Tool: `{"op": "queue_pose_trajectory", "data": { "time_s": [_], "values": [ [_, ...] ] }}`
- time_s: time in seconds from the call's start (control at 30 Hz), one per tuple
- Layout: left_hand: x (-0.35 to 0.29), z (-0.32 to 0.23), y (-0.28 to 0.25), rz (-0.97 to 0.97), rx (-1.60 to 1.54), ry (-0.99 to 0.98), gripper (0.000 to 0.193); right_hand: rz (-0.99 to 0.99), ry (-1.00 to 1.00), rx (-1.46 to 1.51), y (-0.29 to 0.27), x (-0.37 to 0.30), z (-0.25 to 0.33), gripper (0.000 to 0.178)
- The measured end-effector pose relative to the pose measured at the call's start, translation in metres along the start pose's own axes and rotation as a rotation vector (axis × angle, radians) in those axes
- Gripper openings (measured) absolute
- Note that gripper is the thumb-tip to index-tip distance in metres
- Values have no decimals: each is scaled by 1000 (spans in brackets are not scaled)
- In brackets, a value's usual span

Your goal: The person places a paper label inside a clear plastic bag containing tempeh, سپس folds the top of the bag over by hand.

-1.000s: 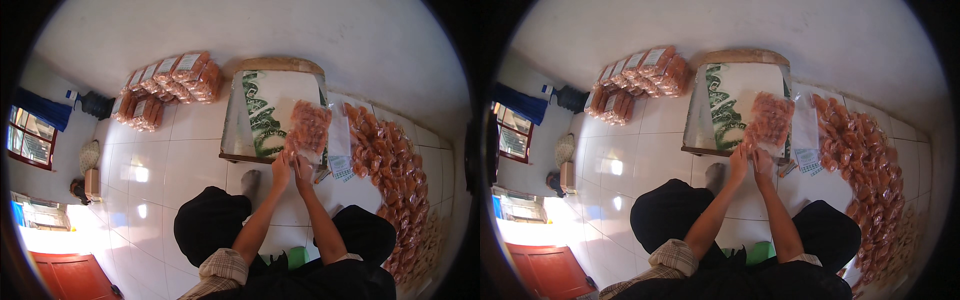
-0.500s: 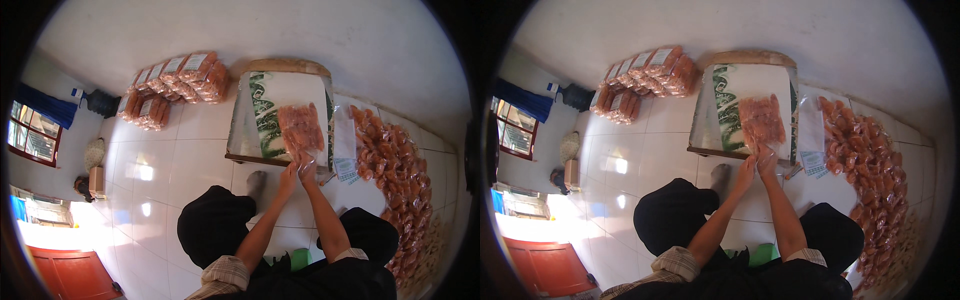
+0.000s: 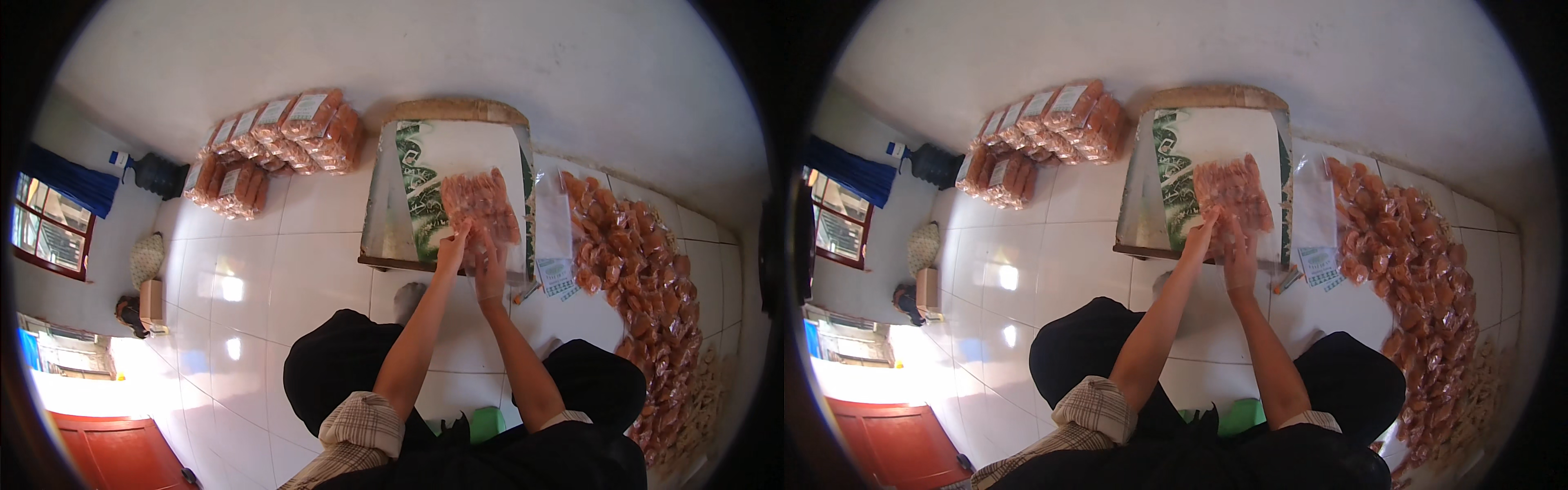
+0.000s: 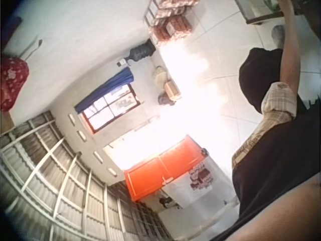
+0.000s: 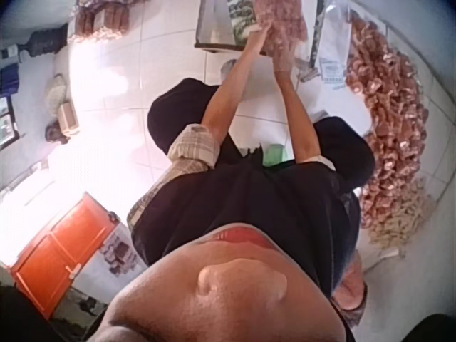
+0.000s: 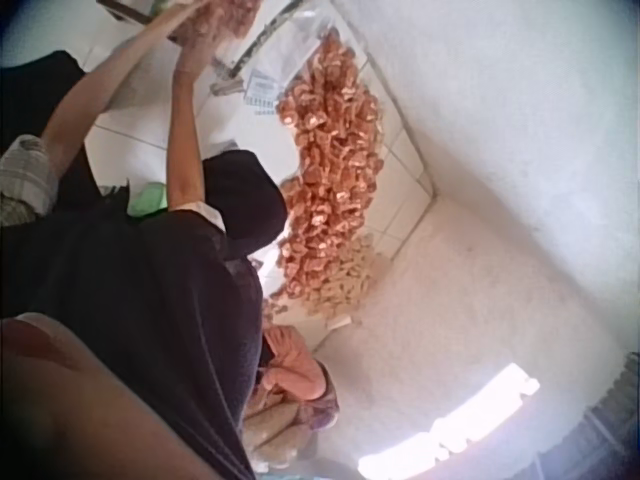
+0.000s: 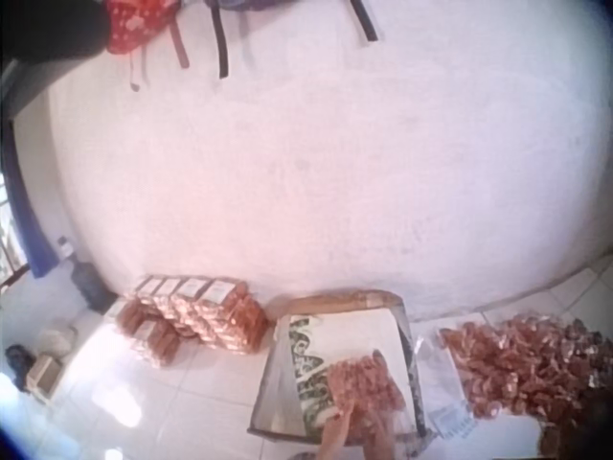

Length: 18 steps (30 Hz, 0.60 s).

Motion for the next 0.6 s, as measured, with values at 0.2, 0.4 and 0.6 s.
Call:
{"op": "queue_pose_trajectory", "data": {
  "time_s": [0.2, 0.4, 0.6],
  "values": [
    [-5, -9, 22, 45, -82, -87, 71, -49, -116, -236, -10, 9, 3, 45],
    [36, 20, 0, -124, -66, -64, 80, -23, -100, -289, 1, 3, 5, 41],
    [29, 17, 4, -187, 57, -58, 82, 2, 32, -59, -5, -1, -10, 39]
  ]
}}
Point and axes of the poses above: each hand's wrist, its own x-axis towards the middle knuckle, its own y-axis out of the palm, z = x × y, the point moved 9 cm from there along x, towards the middle knuckle, and after that the axes turned 1 degree about y, right-handed, at the moved point
